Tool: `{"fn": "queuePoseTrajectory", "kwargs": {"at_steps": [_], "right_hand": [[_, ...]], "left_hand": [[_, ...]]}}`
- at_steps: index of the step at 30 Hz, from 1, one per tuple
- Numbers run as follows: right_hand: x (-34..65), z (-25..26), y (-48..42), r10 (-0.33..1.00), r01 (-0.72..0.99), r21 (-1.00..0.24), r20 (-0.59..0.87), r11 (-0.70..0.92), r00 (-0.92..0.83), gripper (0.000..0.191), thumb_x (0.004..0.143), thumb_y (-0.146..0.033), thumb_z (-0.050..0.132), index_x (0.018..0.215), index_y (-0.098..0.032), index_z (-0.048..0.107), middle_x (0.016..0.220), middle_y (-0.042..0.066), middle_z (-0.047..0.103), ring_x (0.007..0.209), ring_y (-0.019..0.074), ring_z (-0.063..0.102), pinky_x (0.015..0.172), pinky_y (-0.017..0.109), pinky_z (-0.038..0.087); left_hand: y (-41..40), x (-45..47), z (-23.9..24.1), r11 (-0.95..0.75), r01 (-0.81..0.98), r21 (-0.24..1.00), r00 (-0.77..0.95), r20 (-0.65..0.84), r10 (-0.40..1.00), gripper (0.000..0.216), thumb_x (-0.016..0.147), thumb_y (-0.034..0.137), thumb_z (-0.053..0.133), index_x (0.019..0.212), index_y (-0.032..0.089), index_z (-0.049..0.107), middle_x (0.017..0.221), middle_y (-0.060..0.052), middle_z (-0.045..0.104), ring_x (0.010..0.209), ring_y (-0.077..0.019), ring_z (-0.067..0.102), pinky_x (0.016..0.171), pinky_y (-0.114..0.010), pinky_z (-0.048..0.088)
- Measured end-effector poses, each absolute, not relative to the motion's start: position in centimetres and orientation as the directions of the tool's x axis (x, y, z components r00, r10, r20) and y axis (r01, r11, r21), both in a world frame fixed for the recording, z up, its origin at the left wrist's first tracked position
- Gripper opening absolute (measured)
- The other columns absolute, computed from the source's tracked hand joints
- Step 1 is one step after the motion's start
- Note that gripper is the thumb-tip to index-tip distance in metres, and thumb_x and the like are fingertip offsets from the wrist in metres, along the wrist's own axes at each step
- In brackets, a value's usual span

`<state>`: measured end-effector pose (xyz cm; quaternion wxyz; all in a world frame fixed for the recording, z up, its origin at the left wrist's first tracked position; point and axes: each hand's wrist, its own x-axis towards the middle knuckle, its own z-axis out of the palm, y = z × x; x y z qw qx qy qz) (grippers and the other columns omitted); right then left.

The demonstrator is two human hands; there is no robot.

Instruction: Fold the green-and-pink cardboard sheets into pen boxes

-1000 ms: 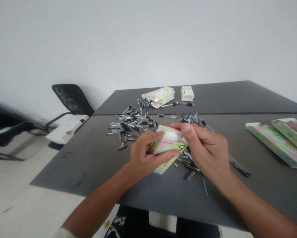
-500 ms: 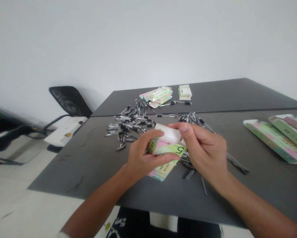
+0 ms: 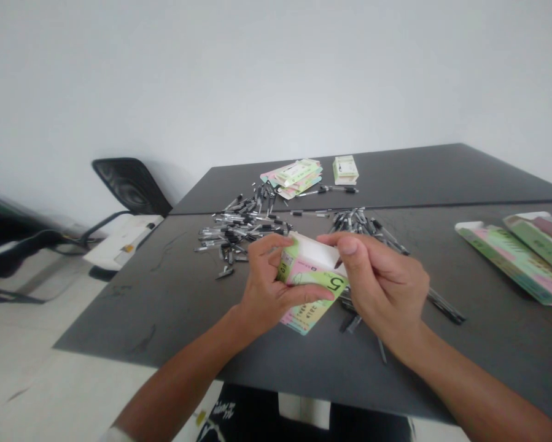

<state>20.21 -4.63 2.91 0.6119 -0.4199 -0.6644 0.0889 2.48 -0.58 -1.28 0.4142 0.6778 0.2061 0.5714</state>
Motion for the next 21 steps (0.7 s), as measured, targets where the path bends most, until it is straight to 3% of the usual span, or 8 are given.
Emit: {"fn": "queuePoseTrajectory", "kwargs": {"at_steps": [5,9,12,15,21], "right_hand": [[20.3,2.5,-4.4,0.639,0.454,-0.614,0.76,0.646,0.117,0.02,0.109,-0.025,0.066,0.113,-0.031,0.085,0.097,-0.007,0.087,0.073,0.0089,0.079,0.066,0.017,0.06],[20.3,2.2,-4.2,0.626,0.448,-0.612,0.768,0.652,0.138,0.019,0.108,-0.024,0.067,0.113,-0.031,0.085,0.099,-0.006,0.088,0.078,0.01,0.081,0.071,0.018,0.063],[20.2,2.1,-4.2,0.619,0.444,-0.616,0.769,0.651,0.158,0.019,0.109,-0.025,0.066,0.112,-0.029,0.084,0.098,-0.004,0.087,0.076,0.0106,0.08,0.074,0.02,0.065],[20.0,2.1,-4.4,0.616,0.434,-0.629,0.764,0.645,0.193,0.019,0.11,-0.029,0.065,0.111,-0.029,0.084,0.094,-0.004,0.087,0.071,0.01,0.079,0.069,0.02,0.064],[19.5,2.3,-5.1,0.634,0.35,-0.682,0.73,0.642,0.257,0.02,0.11,-0.034,0.065,0.108,-0.03,0.085,0.082,-0.003,0.084,0.058,0.0097,0.072,0.057,0.02,0.062]], "left_hand": [[-1.4,3.0,-0.1,-0.286,-0.273,0.919,0.295,0.363,0.884,0.076,0.079,0.037,0.1,0.12,0.033,0.036,0.089,0.008,0.076,0.068,-0.0143,0.077,0.061,-0.022,0.06],[-1.6,3.0,0.3,-0.139,-0.251,0.958,0.363,0.226,0.904,0.062,0.081,0.039,0.098,0.112,0.027,0.046,0.085,0.008,0.07,0.067,-0.01,0.069,0.061,-0.019,0.055],[-1.7,2.7,0.5,0.047,-0.216,0.975,0.535,0.078,0.841,0.05,0.087,0.045,0.092,0.11,0.022,0.054,0.089,0.003,0.069,0.073,-0.0121,0.069,0.068,-0.024,0.057],[-1.7,2.4,0.6,0.202,-0.236,0.951,0.676,0.011,0.736,0.053,0.084,0.04,0.094,0.116,0.022,0.055,0.098,0.001,0.071,0.081,-0.0159,0.072,0.075,-0.031,0.06],[-1.3,1.5,0.7,0.224,-0.197,0.955,0.78,0.014,0.625,0.064,0.074,0.027,0.099,0.121,0.025,0.056,0.105,-0.002,0.071,0.088,-0.0185,0.072,0.078,-0.032,0.06]]}}
